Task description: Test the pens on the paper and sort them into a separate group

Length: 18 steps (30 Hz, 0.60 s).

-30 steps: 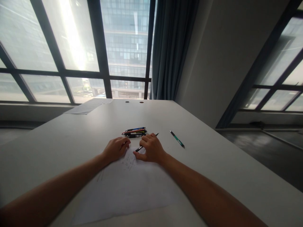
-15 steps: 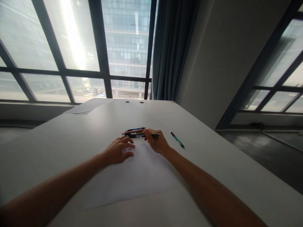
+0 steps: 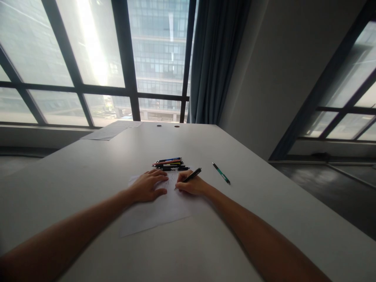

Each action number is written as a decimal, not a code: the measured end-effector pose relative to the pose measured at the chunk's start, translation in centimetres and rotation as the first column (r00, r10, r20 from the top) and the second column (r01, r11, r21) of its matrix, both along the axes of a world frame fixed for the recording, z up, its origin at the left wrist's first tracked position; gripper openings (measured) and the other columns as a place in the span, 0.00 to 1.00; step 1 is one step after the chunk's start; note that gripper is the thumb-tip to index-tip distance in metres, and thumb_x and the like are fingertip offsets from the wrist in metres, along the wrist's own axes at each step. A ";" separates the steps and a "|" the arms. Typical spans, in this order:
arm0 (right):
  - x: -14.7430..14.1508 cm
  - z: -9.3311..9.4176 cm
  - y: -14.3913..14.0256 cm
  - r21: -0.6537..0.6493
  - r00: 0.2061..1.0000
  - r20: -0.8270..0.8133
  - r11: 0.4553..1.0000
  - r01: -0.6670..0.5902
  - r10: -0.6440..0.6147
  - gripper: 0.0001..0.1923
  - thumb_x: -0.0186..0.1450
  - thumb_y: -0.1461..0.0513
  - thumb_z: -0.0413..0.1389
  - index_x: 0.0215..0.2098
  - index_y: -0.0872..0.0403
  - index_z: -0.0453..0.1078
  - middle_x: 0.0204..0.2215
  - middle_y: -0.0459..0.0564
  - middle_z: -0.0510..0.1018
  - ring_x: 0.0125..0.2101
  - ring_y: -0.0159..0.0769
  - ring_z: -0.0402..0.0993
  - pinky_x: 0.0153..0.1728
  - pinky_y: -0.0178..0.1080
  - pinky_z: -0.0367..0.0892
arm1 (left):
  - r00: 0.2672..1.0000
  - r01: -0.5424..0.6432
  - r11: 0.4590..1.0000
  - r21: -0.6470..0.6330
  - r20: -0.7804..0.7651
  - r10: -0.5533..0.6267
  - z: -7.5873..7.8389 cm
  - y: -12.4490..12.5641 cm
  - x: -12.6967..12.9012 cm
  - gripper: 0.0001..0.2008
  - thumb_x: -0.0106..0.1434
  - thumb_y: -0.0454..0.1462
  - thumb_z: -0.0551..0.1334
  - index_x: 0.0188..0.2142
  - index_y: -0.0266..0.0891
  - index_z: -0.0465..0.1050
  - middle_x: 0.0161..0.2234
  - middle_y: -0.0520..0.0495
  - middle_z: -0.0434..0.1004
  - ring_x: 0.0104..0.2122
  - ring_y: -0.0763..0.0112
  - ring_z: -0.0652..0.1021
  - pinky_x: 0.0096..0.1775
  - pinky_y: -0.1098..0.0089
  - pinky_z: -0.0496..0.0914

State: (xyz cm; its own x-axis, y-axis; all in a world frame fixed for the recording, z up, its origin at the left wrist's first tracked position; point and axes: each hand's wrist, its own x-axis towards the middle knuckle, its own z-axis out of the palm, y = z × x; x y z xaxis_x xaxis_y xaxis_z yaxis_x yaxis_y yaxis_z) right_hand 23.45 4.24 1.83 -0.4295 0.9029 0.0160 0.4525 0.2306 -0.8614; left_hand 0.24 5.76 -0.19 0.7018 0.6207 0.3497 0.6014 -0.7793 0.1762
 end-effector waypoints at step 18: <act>0.3 0.1 0.7 0.104 0.977 -0.027 0.972 0.212 -0.210 0.15 0.62 0.52 0.56 0.35 0.56 0.70 0.13 0.40 0.68 0.12 0.26 0.61 0.14 0.29 0.56 | 1.000 0.025 0.998 -0.060 0.013 -0.025 0.5 0.1 -0.2 0.23 0.58 0.53 0.63 0.48 0.44 0.74 0.51 0.45 0.74 0.52 0.54 0.71 0.55 0.54 0.64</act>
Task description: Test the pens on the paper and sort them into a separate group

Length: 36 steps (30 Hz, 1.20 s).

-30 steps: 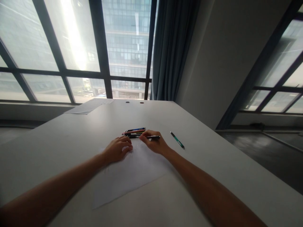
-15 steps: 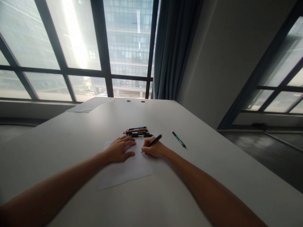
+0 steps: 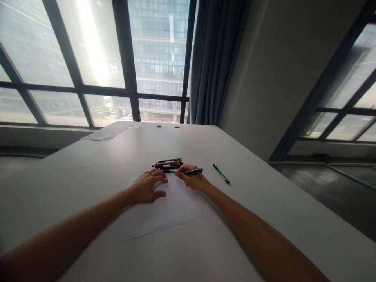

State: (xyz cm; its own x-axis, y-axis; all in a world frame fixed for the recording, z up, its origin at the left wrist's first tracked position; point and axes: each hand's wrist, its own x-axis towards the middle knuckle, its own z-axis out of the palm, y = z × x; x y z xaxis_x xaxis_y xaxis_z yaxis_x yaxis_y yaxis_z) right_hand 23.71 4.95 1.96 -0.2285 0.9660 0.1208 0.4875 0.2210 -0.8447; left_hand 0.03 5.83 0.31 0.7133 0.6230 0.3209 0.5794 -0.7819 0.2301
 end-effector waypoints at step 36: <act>-0.3 0.0 0.2 0.352 0.965 -0.214 0.910 0.220 -0.151 0.17 0.64 0.55 0.50 0.44 0.55 0.71 0.35 0.52 0.79 0.26 0.33 0.75 0.26 0.34 0.70 | 0.897 0.285 0.927 0.243 0.273 -0.347 -0.3 -0.3 0.7 0.15 0.71 0.37 0.51 0.54 0.39 0.67 0.42 0.41 0.80 0.41 0.66 0.78 0.43 0.65 0.73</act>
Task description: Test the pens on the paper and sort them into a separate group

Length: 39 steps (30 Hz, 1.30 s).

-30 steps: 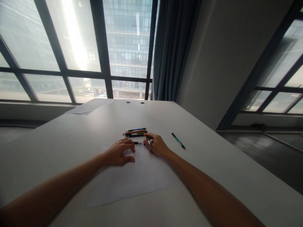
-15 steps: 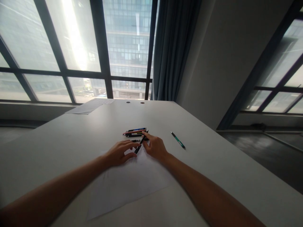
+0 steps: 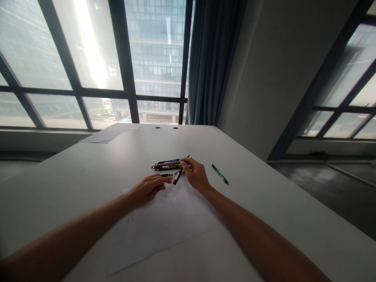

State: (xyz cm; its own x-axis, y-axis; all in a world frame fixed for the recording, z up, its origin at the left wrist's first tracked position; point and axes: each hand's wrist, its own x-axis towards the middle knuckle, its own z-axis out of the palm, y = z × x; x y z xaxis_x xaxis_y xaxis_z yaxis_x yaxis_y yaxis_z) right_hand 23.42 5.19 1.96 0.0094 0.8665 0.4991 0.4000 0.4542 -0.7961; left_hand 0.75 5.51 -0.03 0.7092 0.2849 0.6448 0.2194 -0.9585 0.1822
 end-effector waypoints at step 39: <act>13.1 -0.5 3.9 0.011 0.429 0.811 0.745 0.667 -0.397 0.14 0.64 0.62 0.50 0.38 0.57 0.77 0.40 0.59 0.79 0.40 0.44 0.75 0.36 0.39 0.66 | 0.951 -0.225 0.965 -0.135 -0.244 0.188 0.7 -0.3 -0.2 0.10 0.62 0.43 0.61 0.38 0.42 0.77 0.42 0.46 0.79 0.44 0.61 0.75 0.48 0.61 0.70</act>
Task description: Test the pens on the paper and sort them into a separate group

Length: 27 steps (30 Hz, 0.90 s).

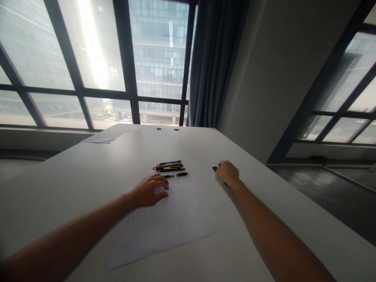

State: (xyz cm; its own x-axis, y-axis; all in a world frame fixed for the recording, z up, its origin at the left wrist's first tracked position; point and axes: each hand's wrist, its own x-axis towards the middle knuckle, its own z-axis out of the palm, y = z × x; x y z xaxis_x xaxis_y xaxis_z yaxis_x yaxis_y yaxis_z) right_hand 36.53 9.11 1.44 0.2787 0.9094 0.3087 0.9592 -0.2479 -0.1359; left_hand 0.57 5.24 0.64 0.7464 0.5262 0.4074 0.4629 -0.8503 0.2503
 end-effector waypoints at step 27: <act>-11.8 -1.0 -3.5 0.275 0.752 -0.078 0.739 -0.615 0.655 0.12 0.69 0.66 0.44 0.42 0.55 0.69 0.37 0.52 0.76 0.38 0.39 0.71 0.44 0.41 0.61 | 0.921 -0.329 0.937 0.115 0.258 0.292 -1.2 1.1 -0.1 0.10 0.68 0.39 0.56 0.45 0.42 0.72 0.44 0.45 0.78 0.45 0.61 0.76 0.47 0.59 0.70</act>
